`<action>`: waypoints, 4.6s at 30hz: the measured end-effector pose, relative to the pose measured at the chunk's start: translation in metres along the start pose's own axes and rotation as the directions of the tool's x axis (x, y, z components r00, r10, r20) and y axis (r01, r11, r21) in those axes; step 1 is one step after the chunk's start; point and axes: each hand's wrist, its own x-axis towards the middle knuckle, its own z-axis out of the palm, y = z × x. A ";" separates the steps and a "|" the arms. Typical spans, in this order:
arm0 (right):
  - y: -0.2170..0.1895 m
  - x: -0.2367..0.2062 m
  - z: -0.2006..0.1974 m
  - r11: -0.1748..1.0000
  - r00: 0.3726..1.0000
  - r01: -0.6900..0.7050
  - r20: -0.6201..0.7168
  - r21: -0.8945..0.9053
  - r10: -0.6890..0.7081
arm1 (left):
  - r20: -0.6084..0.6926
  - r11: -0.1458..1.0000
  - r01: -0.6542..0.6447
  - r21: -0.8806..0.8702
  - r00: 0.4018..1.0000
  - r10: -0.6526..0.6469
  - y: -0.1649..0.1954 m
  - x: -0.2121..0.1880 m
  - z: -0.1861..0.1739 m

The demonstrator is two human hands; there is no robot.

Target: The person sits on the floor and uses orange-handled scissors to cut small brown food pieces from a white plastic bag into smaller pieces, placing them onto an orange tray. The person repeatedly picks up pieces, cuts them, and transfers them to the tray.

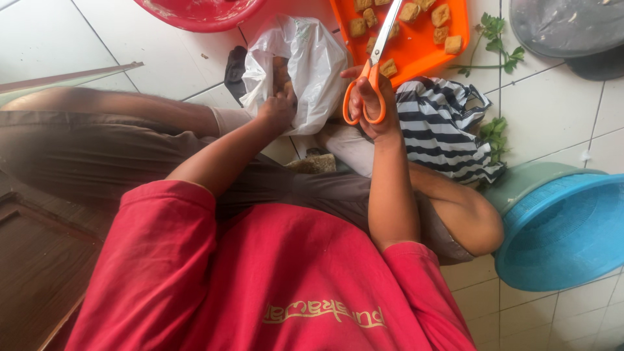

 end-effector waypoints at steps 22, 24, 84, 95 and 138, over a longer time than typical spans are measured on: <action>0.001 -0.004 -0.007 1.000 1.000 -0.006 -0.006 0.022 0.006 | -0.025 0.983 -0.102 0.154 0.994 0.107 -0.048 0.002 -0.031; -0.003 -0.006 -0.005 1.000 1.000 -0.021 0.009 0.021 0.020 | -0.173 0.971 -0.108 0.213 0.974 0.146 -0.063 0.001 -0.062; -0.068 -0.030 0.055 0.957 0.845 -0.075 0.491 -0.279 0.210 | -0.563 -0.137 -0.613 -0.778 0.778 -0.281 -0.021 -0.096 -0.200; -0.040 -0.019 0.020 0.973 0.985 -0.011 0.167 -0.229 0.051 | -0.585 0.087 -0.588 -0.804 0.756 -0.294 -0.032 -0.071 -0.184; -0.084 -0.045 0.061 0.997 0.834 0.002 0.550 -0.075 0.039 | -0.714 -0.447 -0.742 -0.500 0.645 -0.272 -0.021 -0.081 -0.234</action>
